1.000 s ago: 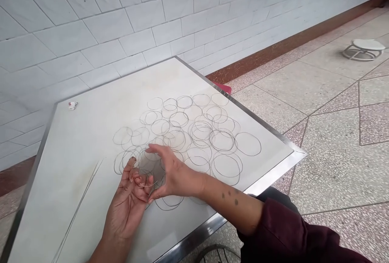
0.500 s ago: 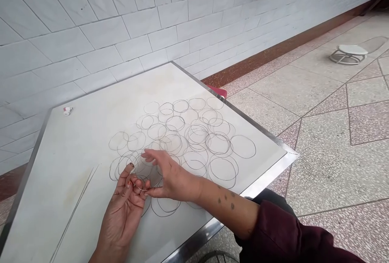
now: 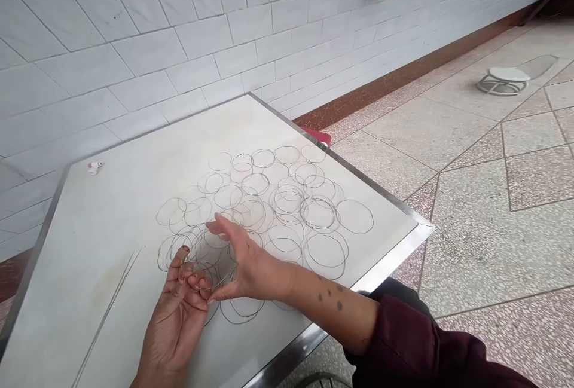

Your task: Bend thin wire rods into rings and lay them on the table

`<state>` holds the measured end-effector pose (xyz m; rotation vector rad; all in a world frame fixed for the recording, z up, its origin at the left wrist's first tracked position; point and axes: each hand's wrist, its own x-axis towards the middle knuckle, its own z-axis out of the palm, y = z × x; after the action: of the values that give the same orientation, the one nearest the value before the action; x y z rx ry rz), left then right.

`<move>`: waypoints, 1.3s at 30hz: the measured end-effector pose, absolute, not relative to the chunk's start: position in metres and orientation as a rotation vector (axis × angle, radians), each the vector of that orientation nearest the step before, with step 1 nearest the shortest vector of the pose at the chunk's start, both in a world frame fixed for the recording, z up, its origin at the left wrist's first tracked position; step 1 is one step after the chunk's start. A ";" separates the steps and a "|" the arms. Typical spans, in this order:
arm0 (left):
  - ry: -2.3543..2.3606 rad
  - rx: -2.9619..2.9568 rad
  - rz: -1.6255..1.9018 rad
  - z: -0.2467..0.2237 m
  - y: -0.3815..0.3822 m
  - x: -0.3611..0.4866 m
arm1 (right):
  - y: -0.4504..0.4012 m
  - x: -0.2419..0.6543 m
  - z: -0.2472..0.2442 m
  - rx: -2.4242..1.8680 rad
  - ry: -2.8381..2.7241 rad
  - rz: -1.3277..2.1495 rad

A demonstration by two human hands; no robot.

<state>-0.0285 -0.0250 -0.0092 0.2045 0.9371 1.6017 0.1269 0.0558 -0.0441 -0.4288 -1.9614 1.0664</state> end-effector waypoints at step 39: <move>1.652 0.815 1.461 0.031 0.048 -0.092 | 0.067 0.144 -0.022 -0.938 -1.396 1.486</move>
<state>-0.0918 0.0480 0.0312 0.8146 1.6519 1.4612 0.1439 0.0668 -0.0225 -0.9380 -1.3960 1.4865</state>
